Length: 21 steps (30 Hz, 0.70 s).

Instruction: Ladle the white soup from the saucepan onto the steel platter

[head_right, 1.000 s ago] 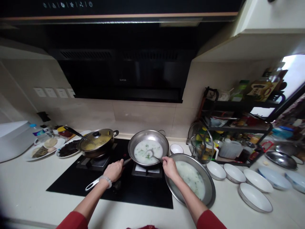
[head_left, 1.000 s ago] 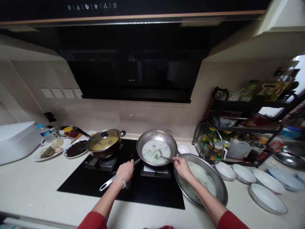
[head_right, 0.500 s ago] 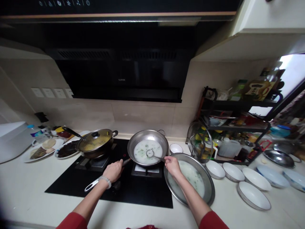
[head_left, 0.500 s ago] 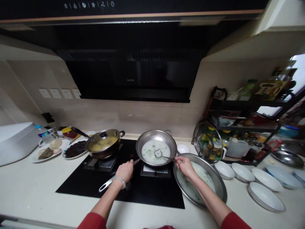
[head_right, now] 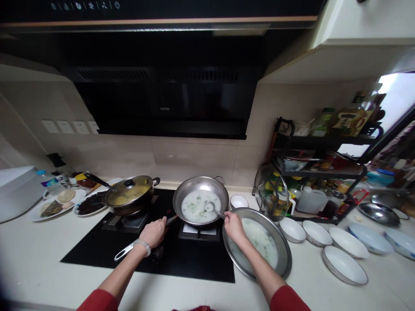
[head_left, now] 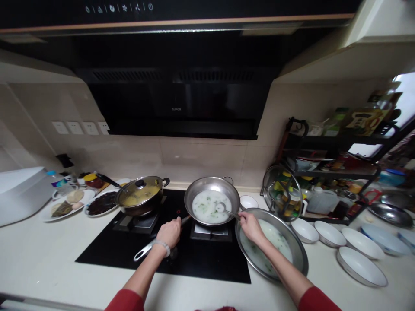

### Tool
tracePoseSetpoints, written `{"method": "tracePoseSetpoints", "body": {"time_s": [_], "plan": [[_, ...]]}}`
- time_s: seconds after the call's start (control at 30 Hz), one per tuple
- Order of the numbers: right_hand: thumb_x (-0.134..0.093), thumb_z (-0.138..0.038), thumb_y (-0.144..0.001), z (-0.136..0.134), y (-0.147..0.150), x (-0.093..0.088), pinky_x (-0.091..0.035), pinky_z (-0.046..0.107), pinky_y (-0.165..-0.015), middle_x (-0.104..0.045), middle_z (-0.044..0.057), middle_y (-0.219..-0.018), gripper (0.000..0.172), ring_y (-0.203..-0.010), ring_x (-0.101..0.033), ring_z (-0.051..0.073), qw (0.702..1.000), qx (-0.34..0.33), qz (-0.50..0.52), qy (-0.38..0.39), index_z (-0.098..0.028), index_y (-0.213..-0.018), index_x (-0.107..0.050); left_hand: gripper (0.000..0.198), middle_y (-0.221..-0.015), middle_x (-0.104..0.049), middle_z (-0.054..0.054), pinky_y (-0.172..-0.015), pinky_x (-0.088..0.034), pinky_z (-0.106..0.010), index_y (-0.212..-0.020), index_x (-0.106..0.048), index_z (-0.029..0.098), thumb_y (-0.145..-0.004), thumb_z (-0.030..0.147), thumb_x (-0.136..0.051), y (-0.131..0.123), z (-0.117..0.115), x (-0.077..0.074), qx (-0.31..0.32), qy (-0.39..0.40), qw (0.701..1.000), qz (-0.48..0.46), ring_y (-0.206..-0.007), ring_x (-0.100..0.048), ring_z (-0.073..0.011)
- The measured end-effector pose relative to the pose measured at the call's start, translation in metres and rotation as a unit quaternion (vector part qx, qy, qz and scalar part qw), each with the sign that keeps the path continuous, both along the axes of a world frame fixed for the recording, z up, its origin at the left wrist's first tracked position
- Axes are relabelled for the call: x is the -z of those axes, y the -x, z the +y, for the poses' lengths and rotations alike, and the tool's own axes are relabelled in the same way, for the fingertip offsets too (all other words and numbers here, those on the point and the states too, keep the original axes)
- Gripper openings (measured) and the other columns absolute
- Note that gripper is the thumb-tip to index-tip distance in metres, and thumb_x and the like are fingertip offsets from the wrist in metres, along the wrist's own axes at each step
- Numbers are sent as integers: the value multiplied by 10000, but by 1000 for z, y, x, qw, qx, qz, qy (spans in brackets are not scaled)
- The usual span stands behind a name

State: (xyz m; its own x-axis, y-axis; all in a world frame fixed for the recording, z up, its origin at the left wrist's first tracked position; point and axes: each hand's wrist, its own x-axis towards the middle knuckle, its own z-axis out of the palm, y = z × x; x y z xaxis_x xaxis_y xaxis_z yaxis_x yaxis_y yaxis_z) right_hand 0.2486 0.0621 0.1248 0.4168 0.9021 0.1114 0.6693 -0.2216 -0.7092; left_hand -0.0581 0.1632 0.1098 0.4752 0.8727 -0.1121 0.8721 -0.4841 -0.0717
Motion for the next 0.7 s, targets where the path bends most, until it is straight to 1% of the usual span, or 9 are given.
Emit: {"method": "tracePoseSetpoints", "body": {"time_s": [0.1, 0.2, 0.33, 0.43, 0.53, 0.6, 0.7], "plan": [[-421, -128, -768, 0, -1, 0, -438, 319, -866, -730, 126, -949, 357, -954, -650, 244, 1000, -2, 6, 0, -107, -963, -719, 368, -1030, -650, -189, -759, -501, -380, -1209, -481, 90, -904, 249, -349, 0, 0, 0, -1, 0, 1000, -4, -919, -661, -281], [-430, -133, -756, 0, -2, -1, -462, 297, -794, -731, 100, -831, 344, -857, -663, 223, 1000, 6, 26, 2, -113, -938, -721, 354, -1019, -653, -185, -758, -501, -372, -1195, -489, 99, -906, 258, -360, 0, 1, 1, -5, 0, 1000, -7, -911, -665, -277], [-447, -134, -738, 0, -4, -2, -461, 282, -722, -702, 71, -710, 308, -722, -647, 196, 998, 27, 59, -1, -123, -878, -722, 362, -1034, -649, -187, -772, -497, -363, -1216, -476, 105, -913, 262, -356, 0, 1, 2, -3, 2, 1000, -3, -932, -661, -273], [-448, -139, -736, 1, -6, -1, -450, 263, -624, -663, 45, -625, 301, -597, -606, 165, 994, 44, 97, 0, -113, -886, -708, 362, -1031, -650, -187, -768, -498, -363, -1212, -478, 102, -914, 263, -350, -1, 0, 1, -9, 4, 1000, -1, -930, -661, -271], [-429, -143, -750, 1, -6, 2, -408, 237, -511, -601, 8, -537, 309, -484, -537, 133, 988, 56, 144, 4, -100, -916, -685, 350, -1021, -655, -182, -761, -500, -360, -1192, -491, 104, -913, 263, -351, -1, 0, 1, -13, 1, 1000, -3, -920, -665, -268], [-424, -140, -755, 0, -7, 3, -377, 226, -471, -569, -10, -508, 299, -446, -499, 118, 984, 59, 171, 2, -100, -910, -676, 355, -1024, -656, -184, -763, -500, -360, -1197, -493, 103, -913, 264, -354, -1, -1, 1, -10, -3, 1000, -2, -924, -664, -270], [-448, -143, -752, -1, -8, 2, -350, 222, -451, -548, -23, -490, 262, -431, -478, 110, 978, 63, 199, -5, -112, -887, -670, 390, -1036, -654, -192, -768, -502, -376, -1242, -471, 88, -913, 257, -349, -1, 0, 2, -3, -7, 1000, 5, -931, -662, -282]]}}
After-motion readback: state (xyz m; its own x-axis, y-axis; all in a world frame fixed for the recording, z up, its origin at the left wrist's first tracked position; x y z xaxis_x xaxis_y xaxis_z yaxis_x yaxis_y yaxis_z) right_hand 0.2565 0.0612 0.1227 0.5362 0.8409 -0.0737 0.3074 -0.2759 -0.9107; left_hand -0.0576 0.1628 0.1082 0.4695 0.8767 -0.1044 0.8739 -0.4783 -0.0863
